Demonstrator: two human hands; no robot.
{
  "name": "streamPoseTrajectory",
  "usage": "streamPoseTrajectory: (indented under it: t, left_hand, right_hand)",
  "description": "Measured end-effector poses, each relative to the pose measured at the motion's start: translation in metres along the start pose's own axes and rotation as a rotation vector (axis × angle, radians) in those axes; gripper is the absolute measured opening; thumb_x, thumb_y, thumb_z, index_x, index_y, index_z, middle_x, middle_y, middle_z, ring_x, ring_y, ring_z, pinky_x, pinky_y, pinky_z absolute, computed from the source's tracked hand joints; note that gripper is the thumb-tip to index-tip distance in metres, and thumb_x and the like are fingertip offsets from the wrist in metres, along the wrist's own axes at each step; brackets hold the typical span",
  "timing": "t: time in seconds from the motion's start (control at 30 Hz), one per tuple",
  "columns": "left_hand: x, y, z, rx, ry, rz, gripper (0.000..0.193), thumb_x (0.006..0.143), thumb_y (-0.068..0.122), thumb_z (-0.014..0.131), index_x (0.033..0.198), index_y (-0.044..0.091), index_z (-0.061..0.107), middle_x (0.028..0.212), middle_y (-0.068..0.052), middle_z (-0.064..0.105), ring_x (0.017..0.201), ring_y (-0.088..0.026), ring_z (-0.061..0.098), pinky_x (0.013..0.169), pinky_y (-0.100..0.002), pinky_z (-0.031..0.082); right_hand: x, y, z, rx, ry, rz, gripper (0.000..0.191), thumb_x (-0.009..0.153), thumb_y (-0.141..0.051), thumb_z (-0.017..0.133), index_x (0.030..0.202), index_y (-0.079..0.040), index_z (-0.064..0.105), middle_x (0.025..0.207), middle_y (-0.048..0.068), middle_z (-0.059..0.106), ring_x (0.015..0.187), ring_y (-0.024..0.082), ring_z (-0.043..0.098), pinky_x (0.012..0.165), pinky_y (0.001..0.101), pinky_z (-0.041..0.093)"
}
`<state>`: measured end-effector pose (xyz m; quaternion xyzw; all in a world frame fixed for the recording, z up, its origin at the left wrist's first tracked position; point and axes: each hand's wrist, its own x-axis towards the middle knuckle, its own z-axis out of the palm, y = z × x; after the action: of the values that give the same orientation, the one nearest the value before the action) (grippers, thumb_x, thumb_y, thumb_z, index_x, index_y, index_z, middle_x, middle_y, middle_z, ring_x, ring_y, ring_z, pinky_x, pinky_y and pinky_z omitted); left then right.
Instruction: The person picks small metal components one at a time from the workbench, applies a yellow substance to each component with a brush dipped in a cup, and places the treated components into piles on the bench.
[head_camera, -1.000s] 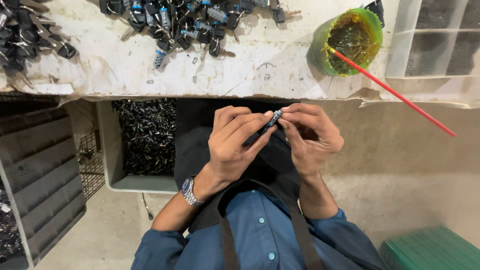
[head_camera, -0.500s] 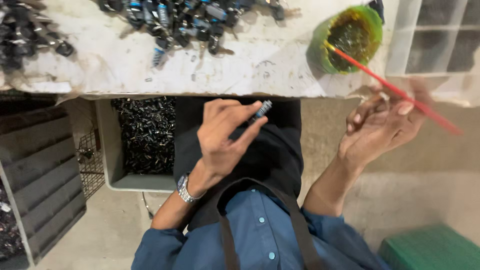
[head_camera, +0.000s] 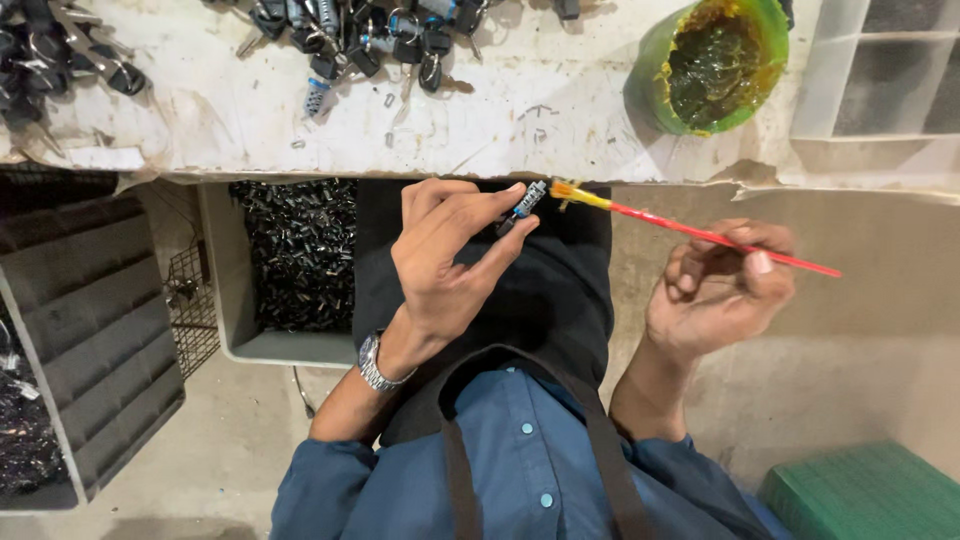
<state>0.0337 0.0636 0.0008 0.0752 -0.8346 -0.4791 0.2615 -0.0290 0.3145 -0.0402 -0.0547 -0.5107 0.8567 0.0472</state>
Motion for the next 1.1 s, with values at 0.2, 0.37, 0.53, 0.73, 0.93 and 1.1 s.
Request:
streamPoseTrajectory:
  t: [0.2,0.37,0.53,0.73,0.93,1.1]
  left_hand:
    - [0.001,0.001,-0.001,0.010,0.011,0.024,0.037,0.083,0.005,0.092,0.115,0.005,0.074,0.099,-0.003,0.072,0.094,-0.021,0.064,0.090,-0.034,0.046]
    - [-0.009,-0.005,-0.013,0.032,0.058,0.000,0.036,0.084,0.004,0.092,0.115,0.006,0.074,0.098,-0.003,0.072,0.096,-0.022,0.065,0.091,-0.033,0.048]
    - [-0.038,-0.022,-0.045,0.253,0.333,-0.176,0.031,0.095,-0.003,0.080,0.123,0.006,0.071,0.122,-0.008,0.071,0.115,-0.026,0.062,0.106,-0.036,0.048]
    - [-0.030,-0.054,-0.057,0.627,0.366,-0.099,0.026,0.098,0.012,0.085,0.122,0.012,0.074,0.129,-0.002,0.064,0.131,-0.024,0.050,0.112,-0.041,0.036]
    - [0.024,-0.075,-0.063,0.968,0.252,-0.055,0.019,0.105,0.025,0.083,0.116,0.013,0.075,0.126,0.001,0.066,0.118,-0.027,0.056,0.103,-0.044,0.027]
    - [0.011,-0.045,-0.076,0.361,0.379,-0.425,0.018,0.093,0.010,0.081,0.108,0.005,0.074,0.108,-0.002,0.071,0.094,-0.020,0.060,0.083,-0.033,0.044]
  right_hand:
    - [0.000,0.006,-0.004,-0.155,-0.066,-0.109,0.020,0.101,-0.018,0.051,0.101,0.000,0.059,0.083,0.016,0.062,0.044,0.019,0.043,0.037,0.0276,0.035]
    - [0.030,-0.005,-0.021,-0.095,0.181,-0.312,0.033,0.108,-0.031,0.054,0.113,0.001,0.062,0.083,0.018,0.065,0.046,0.017,0.042,0.044,0.0292,0.031]
    - [0.052,-0.006,-0.012,-0.351,-0.024,-0.199,0.029,0.117,-0.027,0.055,0.124,0.001,0.061,0.089,0.015,0.065,0.052,0.016,0.046,0.042,0.0274,0.033]
    - [0.022,0.006,0.045,-0.552,-0.213,-0.100,0.010,0.117,-0.008,0.064,0.117,0.002,0.066,0.091,0.012,0.066,0.060,0.009,0.048,0.050,0.0221,0.036]
    - [0.002,0.006,0.086,-1.083,-0.579,-0.354,0.011,0.106,-0.007,0.072,0.116,-0.009,0.072,0.108,0.006,0.067,0.075,0.011,0.059,0.064,0.0270,0.050]
    - [0.005,0.015,0.107,-1.505,-0.731,-0.537,0.052,0.090,-0.025,0.087,0.137,-0.013,0.070,0.118,0.007,0.060,0.069,0.019,0.060,0.057,0.0343,0.049]
